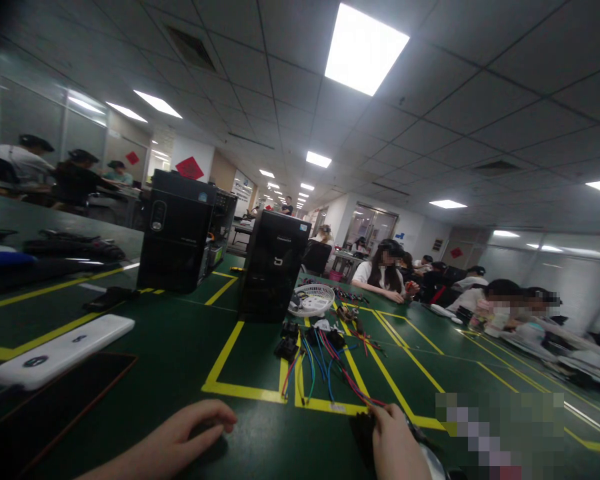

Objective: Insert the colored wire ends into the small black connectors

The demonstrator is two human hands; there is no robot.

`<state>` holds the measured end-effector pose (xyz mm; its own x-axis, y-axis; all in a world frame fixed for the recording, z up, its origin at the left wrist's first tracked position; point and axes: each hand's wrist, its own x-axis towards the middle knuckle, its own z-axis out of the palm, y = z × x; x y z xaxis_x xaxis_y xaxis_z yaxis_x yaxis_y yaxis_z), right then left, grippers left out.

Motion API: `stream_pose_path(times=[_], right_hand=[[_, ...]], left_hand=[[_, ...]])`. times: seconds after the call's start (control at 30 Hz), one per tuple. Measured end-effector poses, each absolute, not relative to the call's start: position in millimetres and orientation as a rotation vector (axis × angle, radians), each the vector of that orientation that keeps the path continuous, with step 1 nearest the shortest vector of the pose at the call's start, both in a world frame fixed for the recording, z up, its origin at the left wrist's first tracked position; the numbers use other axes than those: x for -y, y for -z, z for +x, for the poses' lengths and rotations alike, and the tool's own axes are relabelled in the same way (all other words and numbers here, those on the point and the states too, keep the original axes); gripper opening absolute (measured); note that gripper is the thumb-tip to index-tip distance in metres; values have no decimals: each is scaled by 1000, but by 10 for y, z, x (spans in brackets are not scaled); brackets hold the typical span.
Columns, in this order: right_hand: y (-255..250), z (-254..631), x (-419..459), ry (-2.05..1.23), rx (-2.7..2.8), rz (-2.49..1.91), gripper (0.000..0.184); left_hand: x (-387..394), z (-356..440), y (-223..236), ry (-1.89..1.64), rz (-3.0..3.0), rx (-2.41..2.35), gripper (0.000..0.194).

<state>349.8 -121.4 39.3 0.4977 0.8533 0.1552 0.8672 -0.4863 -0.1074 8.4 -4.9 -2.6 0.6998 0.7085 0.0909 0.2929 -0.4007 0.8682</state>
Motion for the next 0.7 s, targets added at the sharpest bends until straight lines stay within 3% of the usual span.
stream_pose_path(times=[0.37, 0.7], right_hand=[[-384, 3511, 1225, 126, 1388, -2535, 27], [-468, 3380, 1214, 57, 1513, -2570, 36]], left_hand=[[35, 82, 61, -592, 1995, -720, 25], [26, 68, 65, -582, 2002, -718, 25]])
